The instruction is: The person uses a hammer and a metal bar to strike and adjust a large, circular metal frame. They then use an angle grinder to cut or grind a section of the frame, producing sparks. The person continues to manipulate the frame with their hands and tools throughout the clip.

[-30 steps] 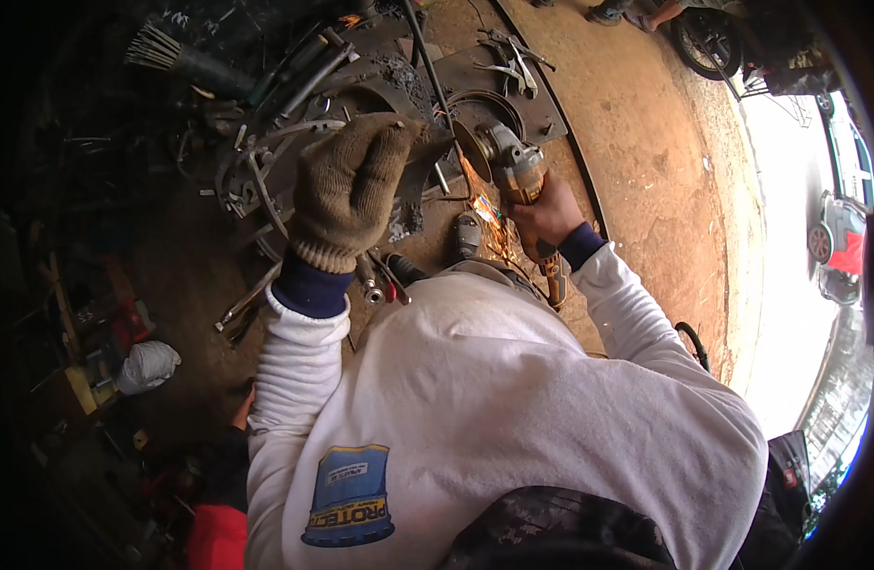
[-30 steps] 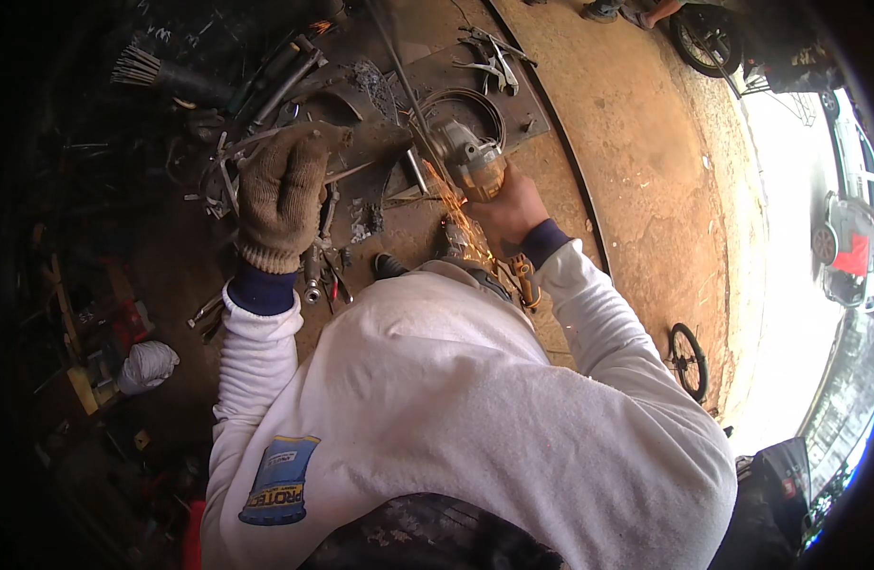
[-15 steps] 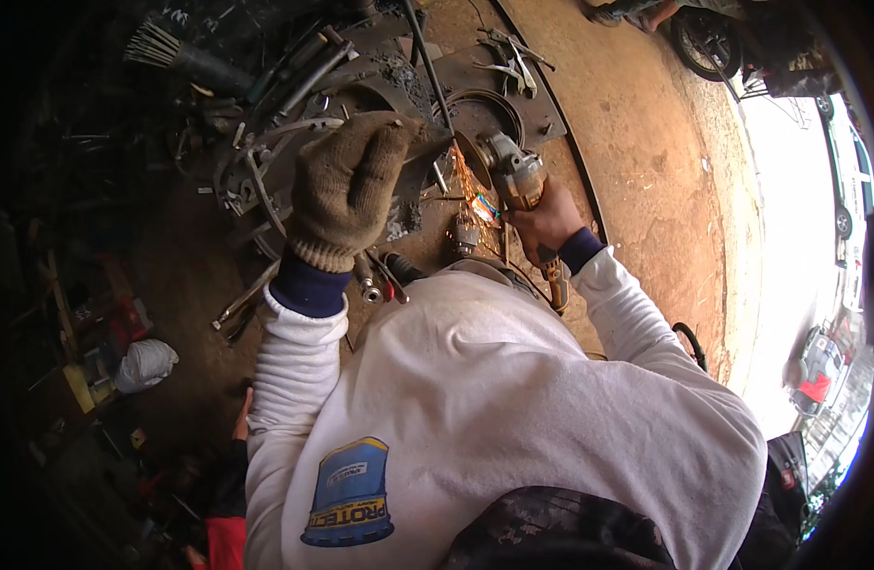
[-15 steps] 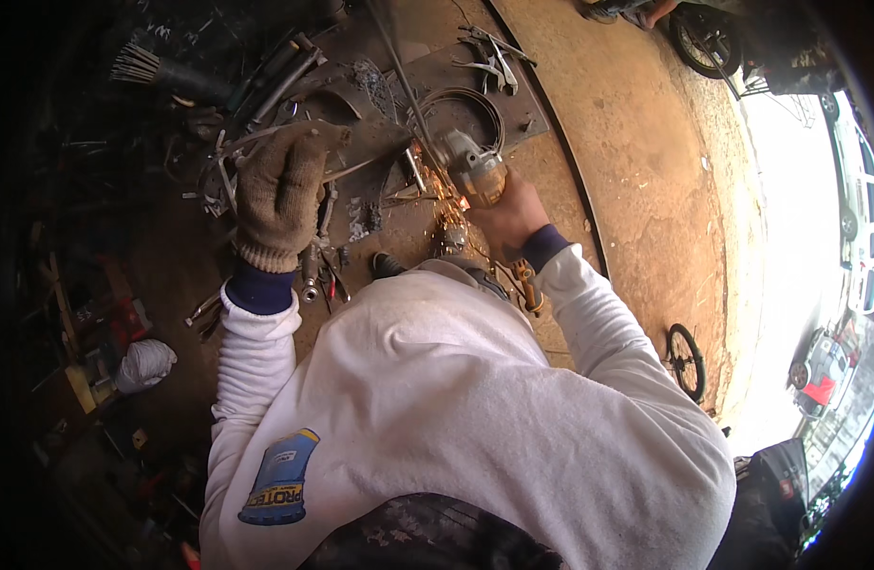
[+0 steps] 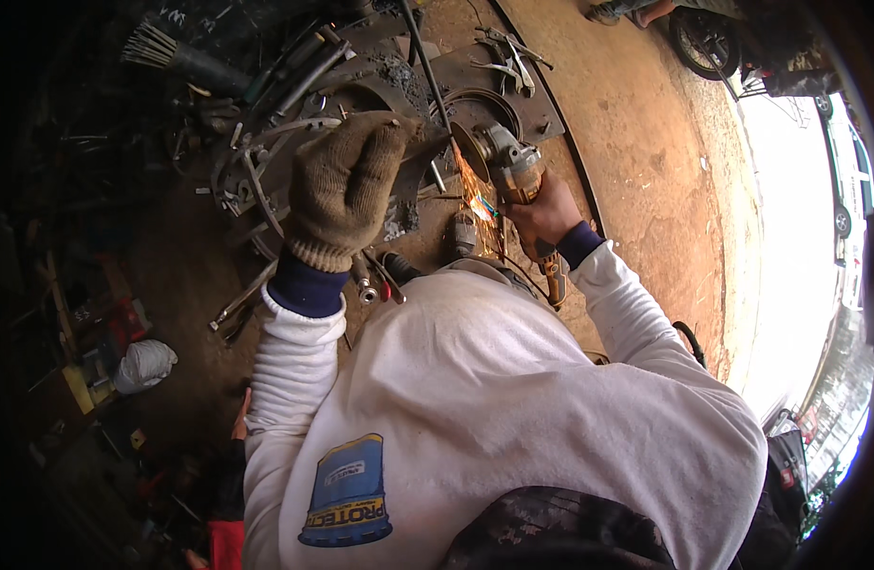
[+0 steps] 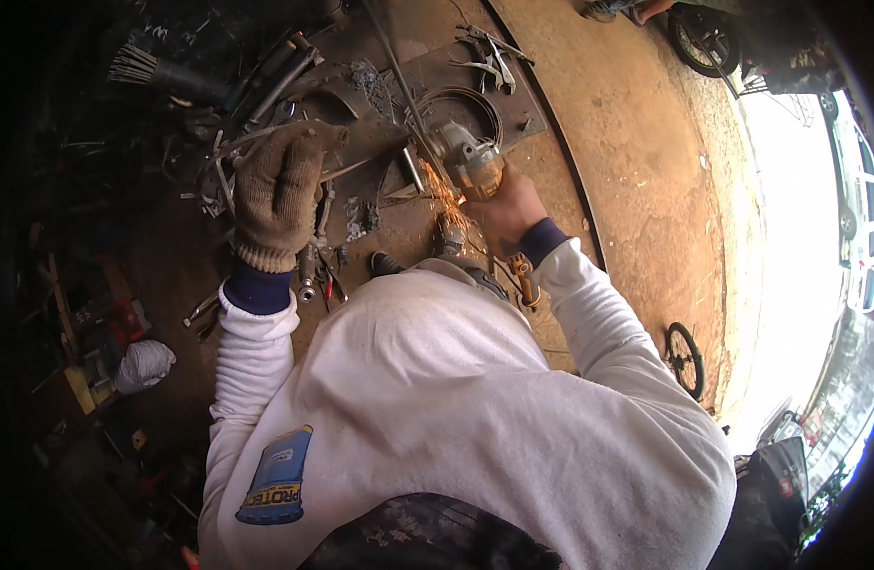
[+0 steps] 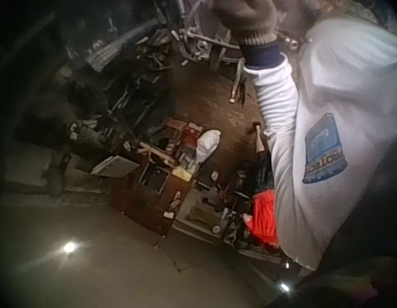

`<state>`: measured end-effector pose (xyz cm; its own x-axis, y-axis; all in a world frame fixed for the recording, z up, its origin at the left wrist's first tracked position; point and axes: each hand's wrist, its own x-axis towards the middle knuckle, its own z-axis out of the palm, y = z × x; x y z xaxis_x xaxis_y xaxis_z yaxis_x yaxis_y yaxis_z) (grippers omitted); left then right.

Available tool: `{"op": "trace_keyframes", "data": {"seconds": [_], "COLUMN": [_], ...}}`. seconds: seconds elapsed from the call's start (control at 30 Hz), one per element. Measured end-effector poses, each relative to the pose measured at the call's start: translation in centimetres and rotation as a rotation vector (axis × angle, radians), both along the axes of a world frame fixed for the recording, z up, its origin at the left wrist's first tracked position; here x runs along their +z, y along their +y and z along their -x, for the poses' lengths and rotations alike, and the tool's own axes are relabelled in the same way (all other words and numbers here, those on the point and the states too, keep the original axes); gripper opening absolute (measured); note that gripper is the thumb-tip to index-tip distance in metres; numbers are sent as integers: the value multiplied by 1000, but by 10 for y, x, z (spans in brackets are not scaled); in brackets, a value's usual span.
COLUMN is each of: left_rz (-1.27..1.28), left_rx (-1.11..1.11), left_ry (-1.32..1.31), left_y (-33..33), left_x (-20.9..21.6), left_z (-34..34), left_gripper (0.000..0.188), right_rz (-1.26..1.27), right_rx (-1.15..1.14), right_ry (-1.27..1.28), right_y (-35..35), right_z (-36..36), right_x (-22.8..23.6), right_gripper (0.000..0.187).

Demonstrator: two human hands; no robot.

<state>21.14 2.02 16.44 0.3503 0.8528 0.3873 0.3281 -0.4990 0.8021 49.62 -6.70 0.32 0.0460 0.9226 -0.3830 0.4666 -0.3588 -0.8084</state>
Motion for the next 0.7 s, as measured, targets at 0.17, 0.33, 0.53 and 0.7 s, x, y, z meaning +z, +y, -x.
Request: {"op": "trace_keyframes", "data": {"seconds": [0.17, 0.33, 0.53, 0.7], "left_rz": [37, -36, 9, 37], "left_rx": [5, -5, -13, -1], "left_ry": [-15, 10, -27, -18], "left_y": [0, 1, 1, 0], "left_x": [-1, -2, -1, -2], "left_z": [1, 2, 0, 2], "left_gripper": [23, 25, 26, 25], "right_rz": [-8, -19, -55, -41], "right_rx": [2, 3, -3, 11], "right_ry": [-77, -83, -8, -94], "right_y": [2, 5, 5, 6], "right_z": [-2, 0, -1, 1], "right_x": [-6, 3, 0, 8], "right_gripper": [76, 77, 77, 75]}}
